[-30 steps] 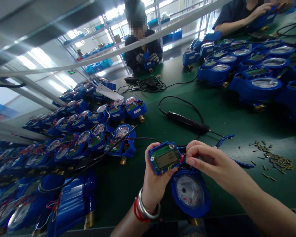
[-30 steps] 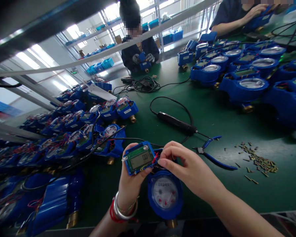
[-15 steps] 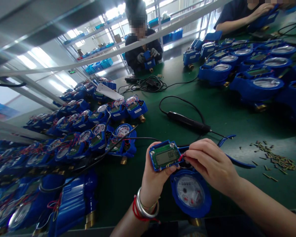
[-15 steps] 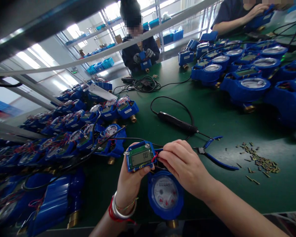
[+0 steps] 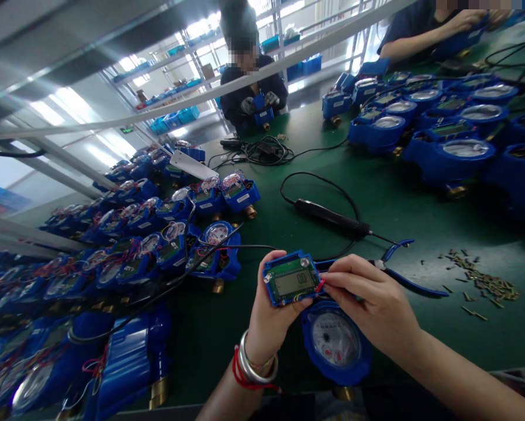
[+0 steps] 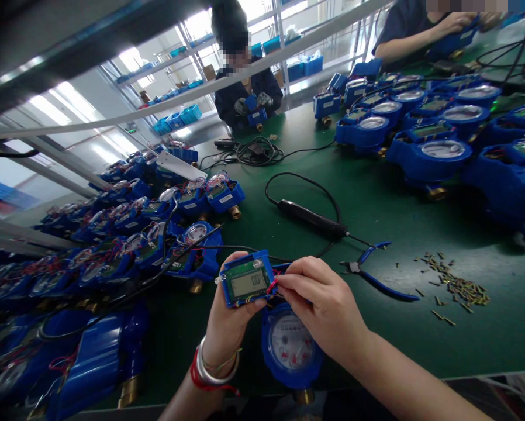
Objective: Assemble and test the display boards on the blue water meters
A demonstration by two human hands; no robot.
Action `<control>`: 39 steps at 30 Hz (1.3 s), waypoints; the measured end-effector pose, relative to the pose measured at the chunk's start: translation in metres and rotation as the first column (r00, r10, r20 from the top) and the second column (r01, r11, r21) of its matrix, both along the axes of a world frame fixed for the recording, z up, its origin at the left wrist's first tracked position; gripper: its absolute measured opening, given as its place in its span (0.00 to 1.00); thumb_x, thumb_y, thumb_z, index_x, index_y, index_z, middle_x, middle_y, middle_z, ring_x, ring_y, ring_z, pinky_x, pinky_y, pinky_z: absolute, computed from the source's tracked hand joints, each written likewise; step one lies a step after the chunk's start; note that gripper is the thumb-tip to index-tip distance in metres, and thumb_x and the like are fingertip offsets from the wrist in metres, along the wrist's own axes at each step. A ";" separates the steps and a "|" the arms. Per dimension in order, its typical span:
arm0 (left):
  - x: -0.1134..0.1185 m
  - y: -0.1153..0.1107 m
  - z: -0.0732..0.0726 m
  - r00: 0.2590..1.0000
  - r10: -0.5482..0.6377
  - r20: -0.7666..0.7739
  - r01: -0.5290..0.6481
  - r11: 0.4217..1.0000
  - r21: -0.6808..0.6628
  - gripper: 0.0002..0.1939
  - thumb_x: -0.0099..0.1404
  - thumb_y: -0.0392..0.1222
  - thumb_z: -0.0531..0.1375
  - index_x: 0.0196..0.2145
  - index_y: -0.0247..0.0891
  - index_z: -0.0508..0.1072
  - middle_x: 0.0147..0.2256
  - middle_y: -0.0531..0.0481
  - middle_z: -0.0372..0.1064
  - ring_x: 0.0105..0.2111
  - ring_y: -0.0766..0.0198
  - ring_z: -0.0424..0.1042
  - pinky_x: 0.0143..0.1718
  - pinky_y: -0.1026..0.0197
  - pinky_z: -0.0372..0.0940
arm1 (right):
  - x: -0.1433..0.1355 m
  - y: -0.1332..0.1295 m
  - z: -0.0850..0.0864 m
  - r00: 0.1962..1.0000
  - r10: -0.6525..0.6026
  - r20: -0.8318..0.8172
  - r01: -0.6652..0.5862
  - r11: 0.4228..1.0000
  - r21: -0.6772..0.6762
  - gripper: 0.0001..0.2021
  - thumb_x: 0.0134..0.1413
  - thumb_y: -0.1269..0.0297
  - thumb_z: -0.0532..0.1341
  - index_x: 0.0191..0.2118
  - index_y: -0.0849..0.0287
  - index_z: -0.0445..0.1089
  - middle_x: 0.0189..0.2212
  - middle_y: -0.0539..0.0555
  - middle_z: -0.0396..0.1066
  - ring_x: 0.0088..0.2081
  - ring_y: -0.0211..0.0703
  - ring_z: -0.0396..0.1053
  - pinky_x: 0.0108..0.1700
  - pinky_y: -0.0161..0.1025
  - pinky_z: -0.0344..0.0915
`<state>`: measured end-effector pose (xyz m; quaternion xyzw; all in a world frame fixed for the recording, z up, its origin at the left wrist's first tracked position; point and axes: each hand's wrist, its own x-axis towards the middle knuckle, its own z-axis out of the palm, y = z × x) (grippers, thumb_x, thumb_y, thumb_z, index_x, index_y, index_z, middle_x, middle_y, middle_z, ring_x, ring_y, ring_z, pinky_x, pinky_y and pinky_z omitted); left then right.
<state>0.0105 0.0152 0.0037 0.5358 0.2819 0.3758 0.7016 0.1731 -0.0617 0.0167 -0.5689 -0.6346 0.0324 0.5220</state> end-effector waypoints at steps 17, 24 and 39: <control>-0.005 0.002 0.006 0.992 -0.083 -0.094 0.088 0.995 0.056 0.35 0.56 0.37 0.71 0.55 0.46 0.58 0.48 0.51 0.71 0.48 0.63 0.74 0.52 0.62 0.69 | 0.001 -0.001 0.001 0.994 -0.047 0.096 0.038 0.995 0.091 0.07 0.59 0.74 0.60 0.38 0.58 0.75 0.31 0.54 0.72 0.31 0.38 0.69 0.34 0.39 0.67; -0.002 0.000 0.008 0.995 -0.053 -0.084 0.053 0.999 0.000 0.37 0.54 0.40 0.72 0.54 0.46 0.57 0.47 0.50 0.72 0.46 0.58 0.76 0.50 0.56 0.72 | 0.003 -0.006 0.005 0.998 0.065 -0.018 -0.067 0.987 -0.145 0.08 0.62 0.71 0.58 0.38 0.58 0.75 0.34 0.54 0.71 0.36 0.39 0.70 0.36 0.36 0.69; 0.003 -0.015 0.004 0.972 0.142 -0.186 -0.116 0.983 0.144 0.35 0.55 0.41 0.71 0.54 0.48 0.56 0.47 0.52 0.69 0.46 0.63 0.74 0.51 0.59 0.69 | -0.011 -0.008 0.028 0.972 -0.146 0.183 0.192 0.944 -0.267 0.11 0.64 0.65 0.58 0.33 0.60 0.74 0.31 0.53 0.67 0.30 0.39 0.66 0.34 0.40 0.64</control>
